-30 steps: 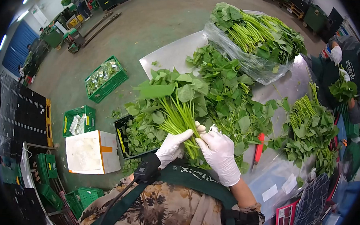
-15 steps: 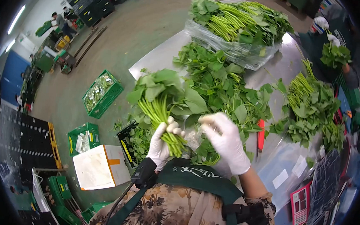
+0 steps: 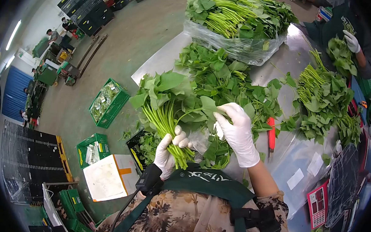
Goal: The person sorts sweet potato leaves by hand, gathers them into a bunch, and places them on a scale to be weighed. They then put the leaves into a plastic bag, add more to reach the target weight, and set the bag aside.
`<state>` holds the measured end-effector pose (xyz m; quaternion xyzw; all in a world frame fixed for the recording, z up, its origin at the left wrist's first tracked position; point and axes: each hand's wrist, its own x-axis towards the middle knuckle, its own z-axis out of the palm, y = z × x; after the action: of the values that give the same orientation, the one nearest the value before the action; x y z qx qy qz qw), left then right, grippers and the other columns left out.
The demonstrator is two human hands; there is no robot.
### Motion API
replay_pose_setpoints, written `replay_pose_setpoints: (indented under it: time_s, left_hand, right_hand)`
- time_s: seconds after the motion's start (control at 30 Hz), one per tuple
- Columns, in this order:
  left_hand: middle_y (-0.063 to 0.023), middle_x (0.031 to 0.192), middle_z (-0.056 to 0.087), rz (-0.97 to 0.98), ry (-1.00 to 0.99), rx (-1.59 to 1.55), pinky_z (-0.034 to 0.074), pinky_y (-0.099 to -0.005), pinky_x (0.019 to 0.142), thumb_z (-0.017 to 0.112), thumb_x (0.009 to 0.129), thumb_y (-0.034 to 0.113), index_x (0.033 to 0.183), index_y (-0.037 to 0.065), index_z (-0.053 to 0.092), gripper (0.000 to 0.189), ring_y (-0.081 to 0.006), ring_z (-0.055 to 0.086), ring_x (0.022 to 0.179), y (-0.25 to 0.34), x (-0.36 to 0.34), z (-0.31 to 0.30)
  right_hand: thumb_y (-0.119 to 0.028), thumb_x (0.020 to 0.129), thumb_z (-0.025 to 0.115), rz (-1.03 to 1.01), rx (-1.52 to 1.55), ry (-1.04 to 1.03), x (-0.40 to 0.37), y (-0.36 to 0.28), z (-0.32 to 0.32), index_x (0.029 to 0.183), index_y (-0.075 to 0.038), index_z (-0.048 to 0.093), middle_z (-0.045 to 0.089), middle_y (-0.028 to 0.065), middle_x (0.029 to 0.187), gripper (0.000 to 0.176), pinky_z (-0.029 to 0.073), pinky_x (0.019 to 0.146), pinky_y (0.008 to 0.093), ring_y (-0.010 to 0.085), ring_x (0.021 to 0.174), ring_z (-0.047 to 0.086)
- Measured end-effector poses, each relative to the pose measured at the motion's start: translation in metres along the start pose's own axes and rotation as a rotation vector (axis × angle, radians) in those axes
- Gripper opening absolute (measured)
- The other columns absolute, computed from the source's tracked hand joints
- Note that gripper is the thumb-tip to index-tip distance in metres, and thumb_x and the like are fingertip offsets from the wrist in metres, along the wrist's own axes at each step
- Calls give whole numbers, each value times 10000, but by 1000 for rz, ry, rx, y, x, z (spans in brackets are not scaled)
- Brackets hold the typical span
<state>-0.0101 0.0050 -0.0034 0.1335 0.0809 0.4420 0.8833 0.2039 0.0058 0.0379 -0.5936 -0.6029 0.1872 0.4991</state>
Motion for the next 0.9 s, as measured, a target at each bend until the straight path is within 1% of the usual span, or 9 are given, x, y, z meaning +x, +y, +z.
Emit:
replay_pose_setpoints:
  time_s: [0.1, 0.13, 0.23, 0.27, 0.37, 0.63, 0.73, 0.8, 0.9]
  left_hand:
    - [19, 768, 464, 19, 67, 126, 395, -388, 910, 620, 883, 253, 1104, 65, 470, 326, -141, 499, 782, 1, 1, 6]
    - [9, 783, 488, 25, 61, 123, 395, -382, 909, 609, 890, 250, 1156, 51, 474, 359, -149, 507, 793, 0, 2, 4]
    - [-1, 782, 487, 21, 101, 138, 399, -374, 901, 600, 895, 247, 1207, 37, 456, 403, -157, 506, 790, -2, 5, 7]
    - [-11, 787, 496, 28, 99, 138, 413, -379, 902, 597, 897, 246, 1215, 27, 451, 413, -167, 516, 798, -3, 5, 8]
    - [-33, 795, 513, 50, 93, 125, 442, -384, 893, 589, 902, 241, 1239, 7, 434, 439, -185, 534, 814, -5, 8, 7]
    - [-47, 773, 515, 11, 92, 227, 448, -366, 765, 613, 883, 225, 1230, 13, 424, 448, -192, 539, 782, -5, 4, 10]
    - [-52, 761, 544, -22, 107, 341, 452, -343, 760, 631, 866, 217, 1117, 18, 490, 350, -187, 561, 759, -6, 3, 15]
    - [-55, 771, 570, -38, 94, 361, 457, -319, 761, 632, 863, 210, 1035, 24, 525, 275, -183, 578, 765, -6, 3, 16]
    - [-58, 777, 580, -64, 115, 396, 461, -318, 759, 632, 863, 207, 1074, 17, 511, 308, -188, 584, 769, -6, 2, 16]
  right_hand:
    - [29, 751, 647, -102, 157, -1, -4, -11, -8, 887, 12, 624, 616, 123, 1018, 139, 479, 793, 283, 214, 922, 605]
    - [-35, 786, 610, -121, 237, -63, -7, -7, -10, 905, 17, 611, 594, 147, 1124, 129, 456, 866, 298, 227, 1010, 585]
    - [-168, 825, 578, 106, 782, -221, -12, -16, -11, 944, 23, 595, 591, 139, 1160, 226, 435, 899, 311, 202, 1043, 565]
    - [-276, 846, 543, 292, 811, -350, -18, -11, -15, 965, 26, 585, 614, 141, 1118, 327, 432, 898, 311, 182, 1006, 572]
    - [-336, 809, 593, 386, 973, -478, -14, -21, -11, 895, 22, 566, 657, 135, 890, 369, 464, 862, 339, 248, 940, 608]
    - [-316, 857, 572, 508, 863, -694, -17, -10, 5, 926, 11, 557, 639, 107, 786, 335, 467, 696, 274, 167, 746, 606]
    - [-229, 893, 550, 518, 796, -669, -11, -22, 10, 985, 9, 539, 639, 84, 766, 255, 444, 613, 232, 127, 708, 594]
    - [-145, 917, 518, 548, 718, -684, -9, -27, 12, 998, 10, 542, 651, 83, 797, 177, 464, 623, 227, 120, 712, 610]
    - [-93, 923, 507, 565, 621, -749, -5, -25, 14, 1013, 18, 546, 664, 87, 813, 148, 479, 627, 227, 121, 702, 623]
